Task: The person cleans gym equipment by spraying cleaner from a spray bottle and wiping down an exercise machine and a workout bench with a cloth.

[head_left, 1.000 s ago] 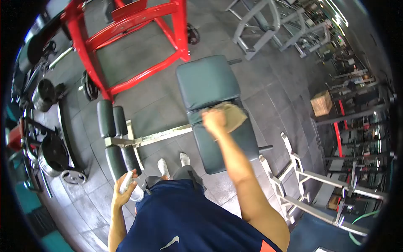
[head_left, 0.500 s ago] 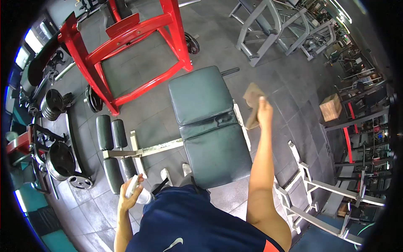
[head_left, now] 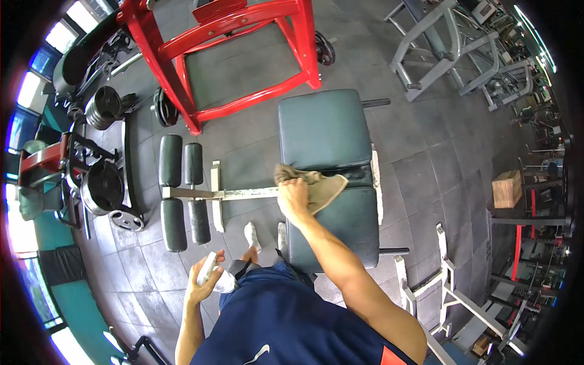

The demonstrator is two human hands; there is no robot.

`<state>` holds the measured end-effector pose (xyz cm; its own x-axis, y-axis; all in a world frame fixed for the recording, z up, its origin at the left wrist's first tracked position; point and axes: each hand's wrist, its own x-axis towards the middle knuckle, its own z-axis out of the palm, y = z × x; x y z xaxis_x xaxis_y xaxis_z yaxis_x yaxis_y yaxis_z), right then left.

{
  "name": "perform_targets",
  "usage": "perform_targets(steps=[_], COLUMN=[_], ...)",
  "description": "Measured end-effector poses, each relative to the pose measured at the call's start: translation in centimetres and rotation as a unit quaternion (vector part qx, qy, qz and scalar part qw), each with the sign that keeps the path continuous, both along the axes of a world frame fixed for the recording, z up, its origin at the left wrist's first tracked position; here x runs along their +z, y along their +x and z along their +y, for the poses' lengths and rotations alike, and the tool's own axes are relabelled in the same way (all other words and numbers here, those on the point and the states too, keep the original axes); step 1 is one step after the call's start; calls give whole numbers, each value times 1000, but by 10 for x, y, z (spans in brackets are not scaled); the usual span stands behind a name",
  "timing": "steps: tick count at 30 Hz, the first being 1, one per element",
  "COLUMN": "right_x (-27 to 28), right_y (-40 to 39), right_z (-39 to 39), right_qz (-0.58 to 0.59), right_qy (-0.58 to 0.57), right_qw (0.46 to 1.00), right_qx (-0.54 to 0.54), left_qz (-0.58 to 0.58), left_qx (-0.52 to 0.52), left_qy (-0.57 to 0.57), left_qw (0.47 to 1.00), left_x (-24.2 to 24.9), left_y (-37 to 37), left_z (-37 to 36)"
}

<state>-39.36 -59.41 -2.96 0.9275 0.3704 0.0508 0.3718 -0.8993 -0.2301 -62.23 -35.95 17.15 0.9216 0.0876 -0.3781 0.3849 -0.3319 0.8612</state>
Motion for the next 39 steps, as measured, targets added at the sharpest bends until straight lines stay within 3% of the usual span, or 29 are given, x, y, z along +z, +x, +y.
perform_targets(steps=[4, 7, 9, 10, 11, 13, 16, 17, 19, 22, 23, 24, 25, 26, 27, 28, 29, 31, 32, 34, 35, 36, 37, 39], right_x=[-27, -1, 35, 53, 48, 10, 14, 19, 47, 63, 71, 138, 176, 210, 238, 279, 269, 241, 212, 115, 42, 48, 28, 16], right_y=[10, 52, 68, 68, 67, 52, -2, -17, -38, -51, -38, -19, -11, 2, 2, -6, -7, -14, -16, -31, -40, -65, -69, -96], right_z=[43, 61, 56, 49, 45, 15, -11, -16, -26, -31, -39, -30, -35, -41, -44, -38, -38, -17, -1, 16, 0, 3, 0, -7], right_qz=[42, 187, 73, 48, 52, -66, 93, 39, 121, 331, 285, 227, 289, 299, 166, 168, 88, 79, 148, 170, 133, 32, 121, 162], right_qy=[114, 219, 229, 176, 146, 64, -72, -56, -20, 31, 73, -78, 62, 159, 218, 180, 158, -16, -105, -202, -267, -279, -184, -113], right_qw=[985, 957, 964, 968, 965, 946, 953, 954, 943, 886, 912, 935, 944, 925, 937, 946, 956, 963, 959, 950, 934, 938, 957, 967], right_qx=[118, 40, 110, 170, 212, 311, 278, 290, 309, 323, 285, 262, 146, 170, 219, 212, 232, 257, 218, 165, 198, 203, 192, 160], left_qz=[-13, 1, 6, 0, -5, -20, -2, 10, 20, 4, 3, 12, 23, 15, 6, -3, -14, -23, -27, -34, -35, -34, -28, -4], left_qx=[21, 39, 58, 68, 78, 73, 86, 100, 98, 54, 53, 64, 72, 75, 74, 72, 70, 62, 63, 70, 76, 81, 98, 134], left_qy=[-2, 15, 17, 12, 6, 5, -12, -22, -43, -23, -26, -36, -47, -49, -47, -43, -39, -26, -28, -30, -31, -33, -45, -81], left_qw=[1000, 999, 998, 998, 997, 997, 996, 995, 994, 998, 998, 997, 996, 996, 996, 996, 997, 997, 997, 996, 996, 996, 994, 988], left_x=[-3, 4, 7, 5, 3, -3, 0, -1, -5, 0, -1, 0, 1, 1, 0, -1, -2, 0, 0, 0, 1, 2, 2, -5], left_y=[-18, -29, -40, -46, -51, -62, -66, -67, -73, -73, -78, -82, -86, -91, -98, -105, -112, -131, -143, -170, -188, -205, -220, -260], left_z=[-4, -7, -7, -6, -7, -6, -8, -10, -7, -3, -3, -3, -1, 1, 3, 5, 9, 15, 18, 26, 29, 32, 38, 41])
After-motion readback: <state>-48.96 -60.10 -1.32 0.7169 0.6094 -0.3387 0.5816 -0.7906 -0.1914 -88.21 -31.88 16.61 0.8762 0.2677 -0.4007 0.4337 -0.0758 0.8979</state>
